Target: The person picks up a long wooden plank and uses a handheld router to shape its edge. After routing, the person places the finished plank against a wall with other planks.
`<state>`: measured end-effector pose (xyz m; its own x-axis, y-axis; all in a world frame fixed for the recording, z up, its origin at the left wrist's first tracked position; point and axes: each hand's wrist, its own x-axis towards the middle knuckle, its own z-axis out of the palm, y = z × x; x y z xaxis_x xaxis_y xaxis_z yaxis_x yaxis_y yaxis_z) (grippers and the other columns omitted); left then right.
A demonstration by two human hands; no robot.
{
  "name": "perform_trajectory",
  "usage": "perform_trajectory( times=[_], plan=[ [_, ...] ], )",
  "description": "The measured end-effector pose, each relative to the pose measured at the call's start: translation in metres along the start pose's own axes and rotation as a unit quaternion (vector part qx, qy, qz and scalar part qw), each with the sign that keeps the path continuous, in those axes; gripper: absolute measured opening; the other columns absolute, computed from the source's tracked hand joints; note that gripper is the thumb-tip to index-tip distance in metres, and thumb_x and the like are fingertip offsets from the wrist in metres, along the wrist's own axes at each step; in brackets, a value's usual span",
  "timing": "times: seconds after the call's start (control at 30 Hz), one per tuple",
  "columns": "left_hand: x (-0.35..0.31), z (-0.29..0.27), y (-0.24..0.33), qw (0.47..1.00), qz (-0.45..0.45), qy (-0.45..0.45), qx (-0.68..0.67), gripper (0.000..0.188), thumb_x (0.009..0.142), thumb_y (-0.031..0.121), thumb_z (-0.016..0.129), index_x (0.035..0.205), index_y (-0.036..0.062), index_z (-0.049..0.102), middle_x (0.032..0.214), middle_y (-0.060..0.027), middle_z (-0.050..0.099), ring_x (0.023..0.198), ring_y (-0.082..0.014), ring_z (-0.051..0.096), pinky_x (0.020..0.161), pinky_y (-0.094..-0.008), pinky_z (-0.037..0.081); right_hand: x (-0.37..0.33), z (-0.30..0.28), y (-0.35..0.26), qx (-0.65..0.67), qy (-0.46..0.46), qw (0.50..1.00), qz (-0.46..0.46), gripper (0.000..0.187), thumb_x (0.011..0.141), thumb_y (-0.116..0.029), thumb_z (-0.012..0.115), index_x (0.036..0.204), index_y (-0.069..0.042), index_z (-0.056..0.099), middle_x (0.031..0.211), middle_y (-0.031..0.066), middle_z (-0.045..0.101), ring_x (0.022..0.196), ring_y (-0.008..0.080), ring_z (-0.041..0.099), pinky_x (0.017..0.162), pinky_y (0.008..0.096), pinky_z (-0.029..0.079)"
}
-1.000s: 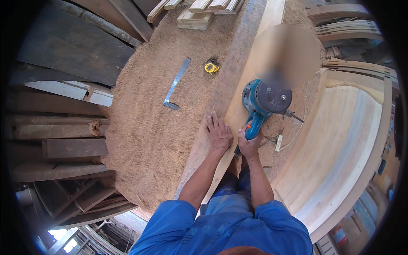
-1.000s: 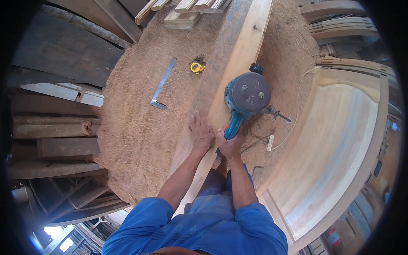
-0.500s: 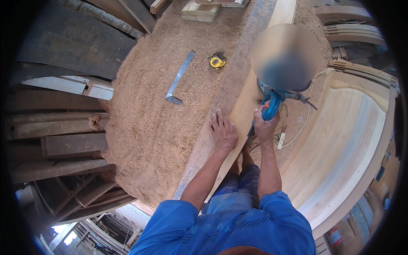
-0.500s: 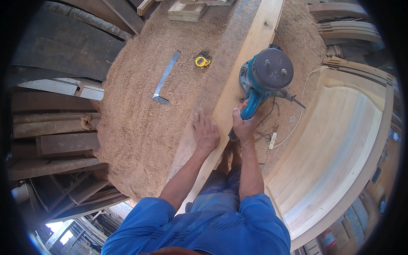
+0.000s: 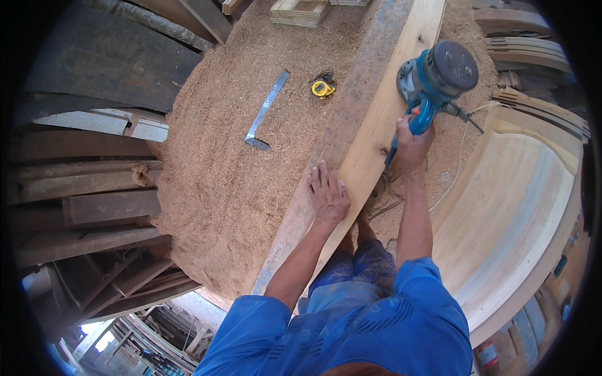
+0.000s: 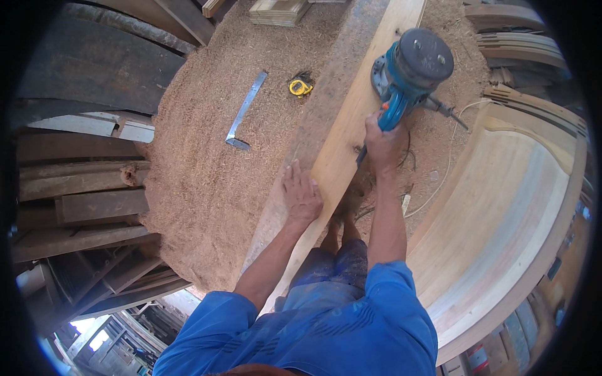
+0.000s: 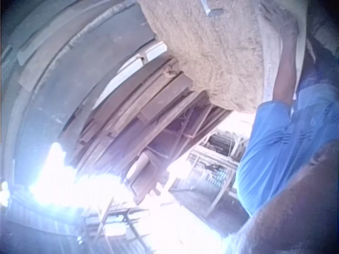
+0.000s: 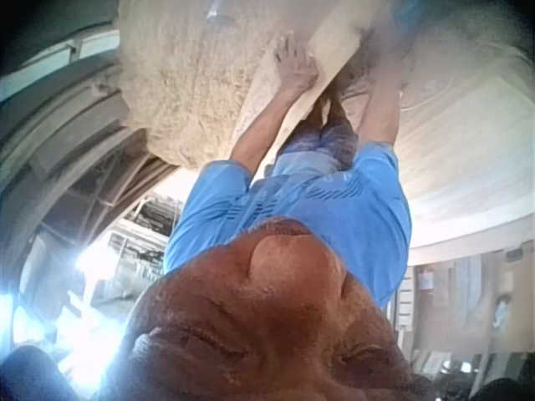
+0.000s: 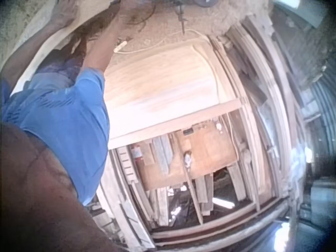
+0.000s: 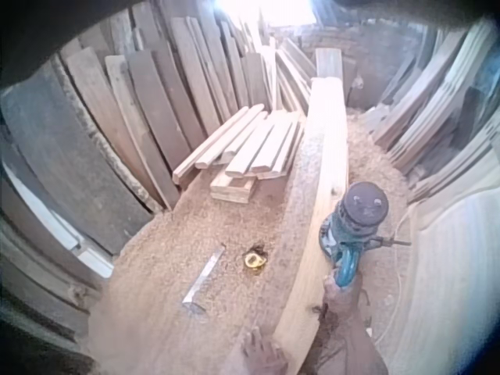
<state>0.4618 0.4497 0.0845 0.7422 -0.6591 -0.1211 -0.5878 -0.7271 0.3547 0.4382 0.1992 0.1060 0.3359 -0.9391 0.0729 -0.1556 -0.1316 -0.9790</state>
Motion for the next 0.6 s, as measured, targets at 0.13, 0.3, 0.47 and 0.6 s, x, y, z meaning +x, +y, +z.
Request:
perform_trajectory(
  times=[0.13,0.3,0.47,0.6],
  plan=[
    [-0.001,-0.001,-0.002,1.000,0.013,0.009,0.015,0.040,0.094,0.022,0.050,0.127,-0.0010,0.053,0.152,-0.0292,0.037,0.137,-0.0490,0.036,0.113,-0.0591,0.026,0.071,0.002,0.001,0.008,-0.006,0.999,0.048,0.032,0.081,-0.012,0.069,0.110,0.001,0.062,0.082,0.0040,0.064,0.070,0.0106,0.062,0.066,0.0296,0.051],
    [-0.001,-0.003,-0.002,0.999,0.016,0.001,0.028,0.041,0.094,0.021,0.050,0.127,-0.0037,0.051,0.152,-0.0295,0.036,0.137,-0.0488,0.036,0.112,-0.0589,0.028,0.164,0.004,0.016,-0.007,0.029,1.000,0.001,0.036,0.080,-0.013,0.070,0.113,0.000,0.063,0.076,0.0020,0.064,0.064,0.0118,0.061,0.062,0.0289,0.052],
    [0.000,-0.006,-0.001,0.999,0.033,0.015,0.020,0.042,0.094,0.020,0.050,0.126,-0.0065,0.050,0.152,-0.0297,0.037,0.137,-0.0487,0.036,0.111,-0.0582,0.029,0.224,0.000,0.012,0.077,-0.026,0.996,-0.029,0.035,0.080,0.000,0.069,0.112,0.002,0.055,0.075,0.0053,0.062,0.057,0.0130,0.060,0.054,0.0280,0.049],
    [0.001,-0.004,-0.002,0.999,0.023,0.005,0.028,0.044,0.094,0.022,0.050,0.129,-0.0047,0.050,0.153,-0.0286,0.036,0.138,-0.0479,0.035,0.112,-0.0579,0.027,0.208,-0.006,0.020,0.054,-0.034,0.997,-0.032,0.036,0.078,-0.003,0.071,0.112,0.001,0.058,0.080,0.0054,0.064,0.062,0.0137,0.062,0.058,0.0287,0.050]
  ],
)
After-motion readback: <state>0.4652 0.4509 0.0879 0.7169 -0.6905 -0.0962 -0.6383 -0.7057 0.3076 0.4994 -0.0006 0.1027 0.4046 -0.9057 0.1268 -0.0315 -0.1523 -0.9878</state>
